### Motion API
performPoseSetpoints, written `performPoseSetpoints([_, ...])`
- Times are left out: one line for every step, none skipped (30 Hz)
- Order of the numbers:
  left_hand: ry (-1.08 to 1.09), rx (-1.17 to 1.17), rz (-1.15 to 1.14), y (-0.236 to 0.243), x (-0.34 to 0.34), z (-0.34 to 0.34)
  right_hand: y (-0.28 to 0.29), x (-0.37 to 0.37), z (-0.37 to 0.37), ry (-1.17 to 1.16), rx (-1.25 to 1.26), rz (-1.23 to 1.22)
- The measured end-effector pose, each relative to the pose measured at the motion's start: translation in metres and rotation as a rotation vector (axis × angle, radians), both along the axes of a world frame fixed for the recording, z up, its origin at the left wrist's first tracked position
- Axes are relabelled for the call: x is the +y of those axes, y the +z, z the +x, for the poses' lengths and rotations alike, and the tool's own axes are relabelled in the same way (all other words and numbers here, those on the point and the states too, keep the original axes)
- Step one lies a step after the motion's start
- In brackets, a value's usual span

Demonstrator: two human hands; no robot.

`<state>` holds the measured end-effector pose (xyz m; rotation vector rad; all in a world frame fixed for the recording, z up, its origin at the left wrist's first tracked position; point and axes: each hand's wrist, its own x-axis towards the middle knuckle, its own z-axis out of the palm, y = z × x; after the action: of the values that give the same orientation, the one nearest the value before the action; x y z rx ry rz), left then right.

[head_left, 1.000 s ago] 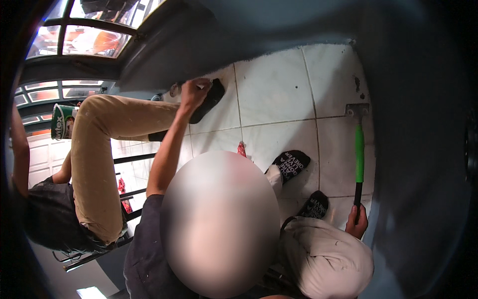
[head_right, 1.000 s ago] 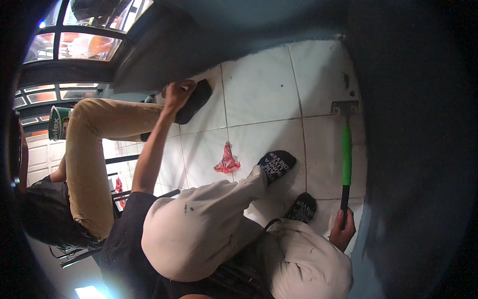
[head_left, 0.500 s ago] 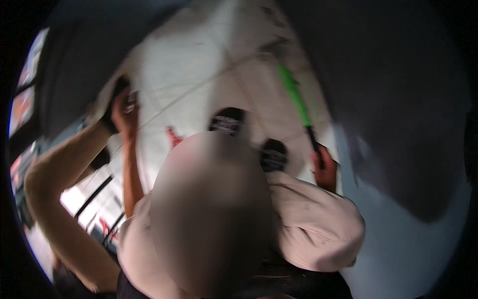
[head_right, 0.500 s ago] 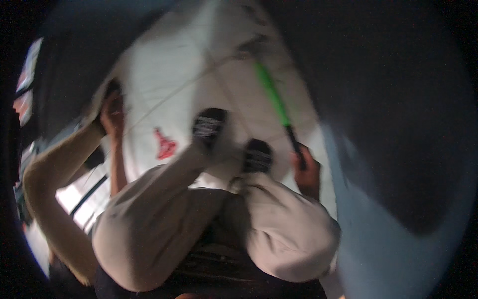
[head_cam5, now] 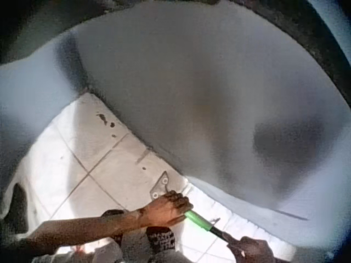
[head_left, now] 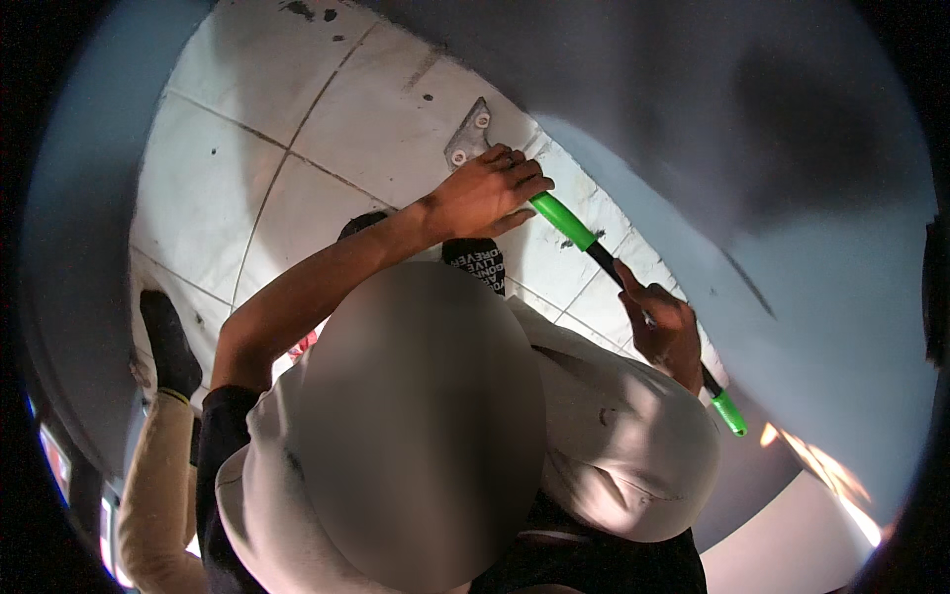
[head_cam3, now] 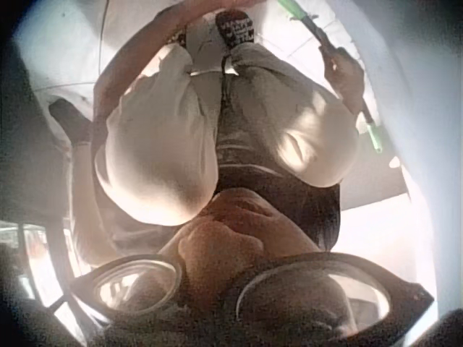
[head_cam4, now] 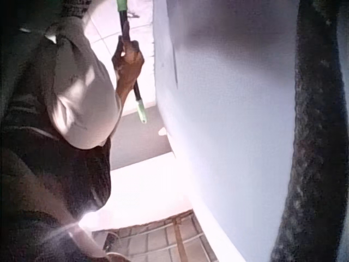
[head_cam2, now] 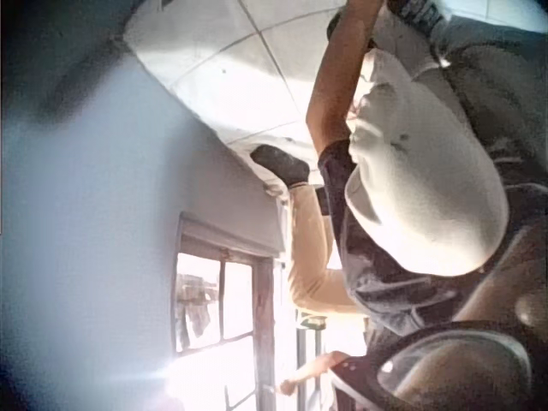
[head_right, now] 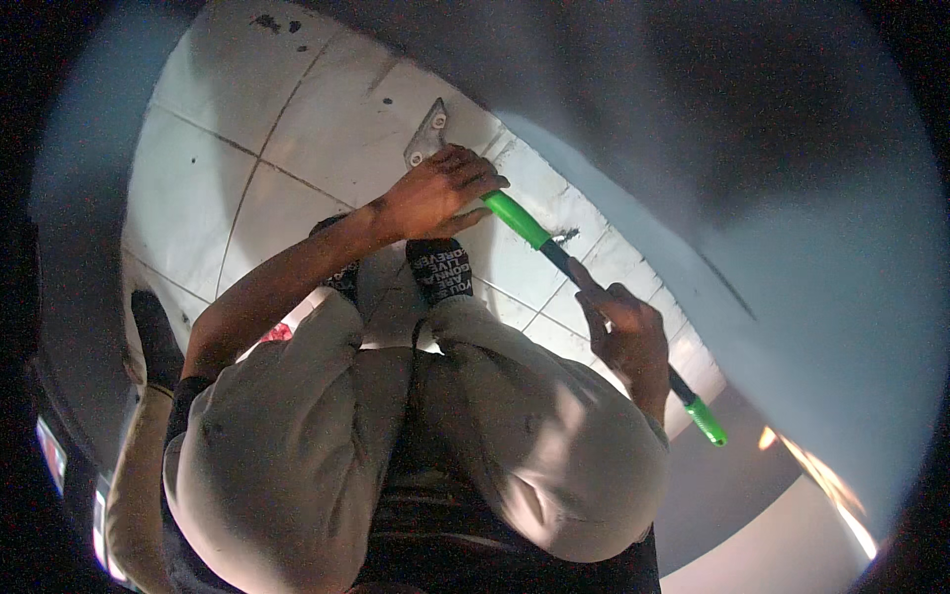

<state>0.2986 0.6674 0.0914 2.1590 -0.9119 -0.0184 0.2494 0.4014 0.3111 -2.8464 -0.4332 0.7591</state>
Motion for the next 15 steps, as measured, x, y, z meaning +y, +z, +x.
performPoseSetpoints([-0.023, 0.007, 0.007, -0.005, -0.006, 0.006, -0.003, -0.005, 0.001, 0.048, -0.05, 0.025])
performPoseSetpoints([-0.041, 0.015, 0.014, -0.01, -0.01, 0.012, -0.006, -0.005, 0.002, 0.081, -0.071, 0.066])
performPoseSetpoints([-0.063, 0.022, 0.02, -0.014, -0.012, 0.017, -0.009, -0.003, 0.004, 0.112, -0.093, 0.105])
performPoseSetpoints([-0.052, 0.067, 0.009, -0.018, -0.011, 0.021, -0.012, 0.001, 0.006, 0.147, -0.114, 0.145])
performPoseSetpoints([-0.038, 0.113, -0.002, -0.022, -0.008, 0.025, -0.013, 0.007, 0.008, 0.178, -0.134, 0.129])
performPoseSetpoints([-0.031, 0.162, -0.015, -0.025, -0.006, 0.027, -0.014, 0.012, 0.009, 0.179, -0.158, 0.153])
performPoseSetpoints([0.031, 0.138, -0.069, -0.024, -0.001, 0.029, -0.015, 0.016, 0.01, 0.183, -0.181, 0.176])
performPoseSetpoints([0.055, 0.136, -0.078, -0.03, 0.002, 0.029, -0.015, 0.023, 0.011, 0.188, -0.205, 0.199])
performPoseSetpoints([0.079, 0.127, -0.084, -0.038, 0.006, 0.031, -0.004, 0.041, 0.018, 0.031, -0.003, 0.044])
performPoseSetpoints([0.104, 0.112, -0.074, -0.04, 0.011, 0.034, 0.004, 0.054, 0.023, 0.032, -0.003, 0.015])
performPoseSetpoints([0.111, 0.083, -0.052, -0.042, 0.016, 0.036, 0.012, 0.065, 0.027, 0.033, -0.005, -0.015])
performPoseSetpoints([0.132, 0.098, -0.07, -0.044, 0.017, 0.035, 0.017, 0.074, 0.031, 0.043, 0.005, -0.063])
performPoseSetpoints([0.154, 0.112, -0.088, -0.045, 0.018, 0.034, 0.013, 0.066, 0.028, 0.065, -0.01, -0.08])
performPoseSetpoints([0.175, 0.127, -0.105, -0.047, 0.018, 0.033, 0.01, 0.057, 0.025, 0.086, -0.026, -0.096])
performPoseSetpoints([0.16, 0.152, -0.093, -0.044, 0.017, 0.034, 0.012, 0.059, 0.029, 0.061, 0.034, -0.136])
